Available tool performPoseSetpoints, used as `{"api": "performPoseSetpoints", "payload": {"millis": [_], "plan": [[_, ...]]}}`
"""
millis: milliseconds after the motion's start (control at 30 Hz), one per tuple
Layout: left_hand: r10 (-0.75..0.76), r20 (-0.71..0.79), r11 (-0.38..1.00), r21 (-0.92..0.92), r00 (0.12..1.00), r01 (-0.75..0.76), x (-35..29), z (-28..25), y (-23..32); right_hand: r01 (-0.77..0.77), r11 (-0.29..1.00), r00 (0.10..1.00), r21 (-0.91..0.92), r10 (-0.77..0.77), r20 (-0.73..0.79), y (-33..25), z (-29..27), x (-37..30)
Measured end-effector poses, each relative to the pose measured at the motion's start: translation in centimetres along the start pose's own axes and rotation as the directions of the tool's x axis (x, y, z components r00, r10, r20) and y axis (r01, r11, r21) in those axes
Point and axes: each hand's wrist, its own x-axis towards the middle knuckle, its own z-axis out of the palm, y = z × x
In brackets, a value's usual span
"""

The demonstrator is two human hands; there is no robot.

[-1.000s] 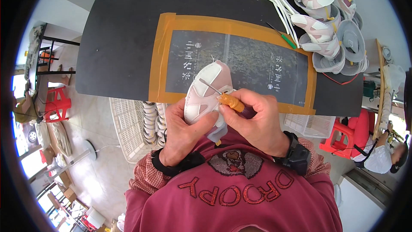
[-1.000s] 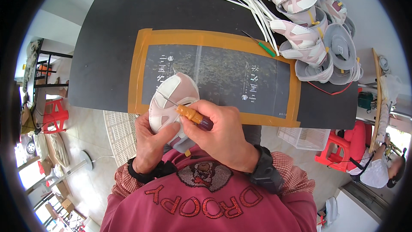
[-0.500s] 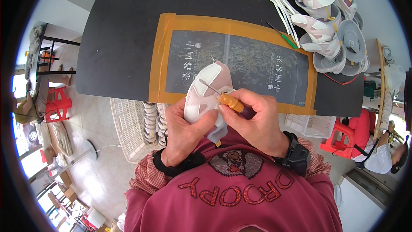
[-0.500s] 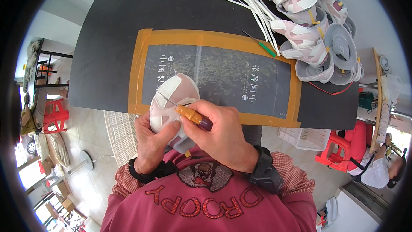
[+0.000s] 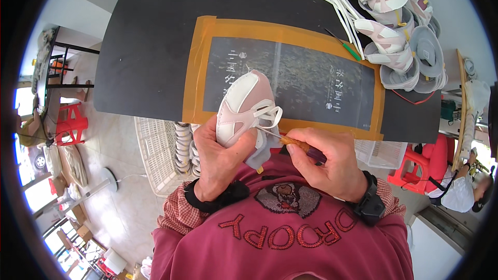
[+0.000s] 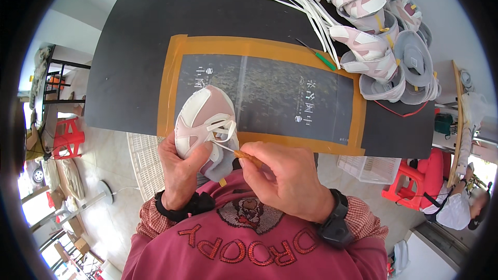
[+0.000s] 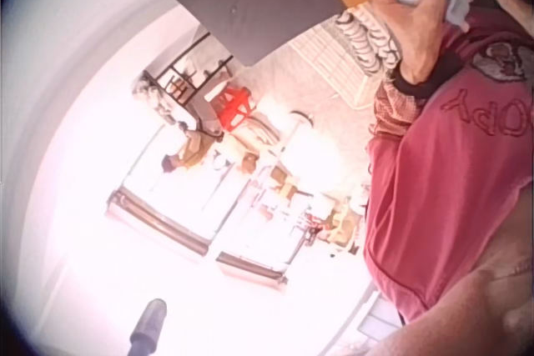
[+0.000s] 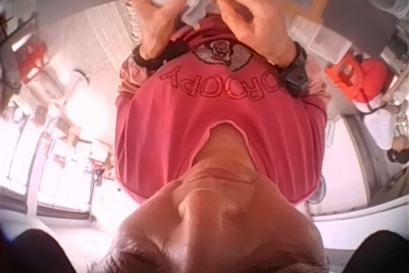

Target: Lacing a white shoe upper and using an awl to adjust the laces or holes.

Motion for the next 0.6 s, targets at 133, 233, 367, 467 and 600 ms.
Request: {"api": "performPoseSetpoints", "payload": {"millis": [133,233,367,467,600], "plan": [[0.010,0.003,1.000,0.024,1.000,-0.010,-0.11,-0.01,0.05,-0.002,1.000,1.000,-0.015,0.002,-0.002,0.13,0.04,-0.09],[-0.012,-0.002,0.999,0.029,1.000,0.012,-0.19,0.09,0.36,0.003,1.000,1.000,-0.021,-0.003,-0.005,0.12,-0.02,-0.10],[0.007,-0.008,0.998,0.060,1.000,-0.007,-0.22,0.07,0.31,-0.028,0.999,1.000,-0.025,0.029,0.013,-0.20,-0.14,-0.05],[0.010,-0.018,0.996,0.089,1.000,-0.008,-0.25,0.06,0.30,-0.012,0.999,1.000,-0.045,0.012,0.006,-0.05,-0.03,-0.10],[0.056,-0.033,0.973,0.228,0.998,-0.047,-0.35,-0.18,0.15,-0.045,0.998,0.999,-0.036,0.045,0.007,-0.13,0.13,-0.02]]}}
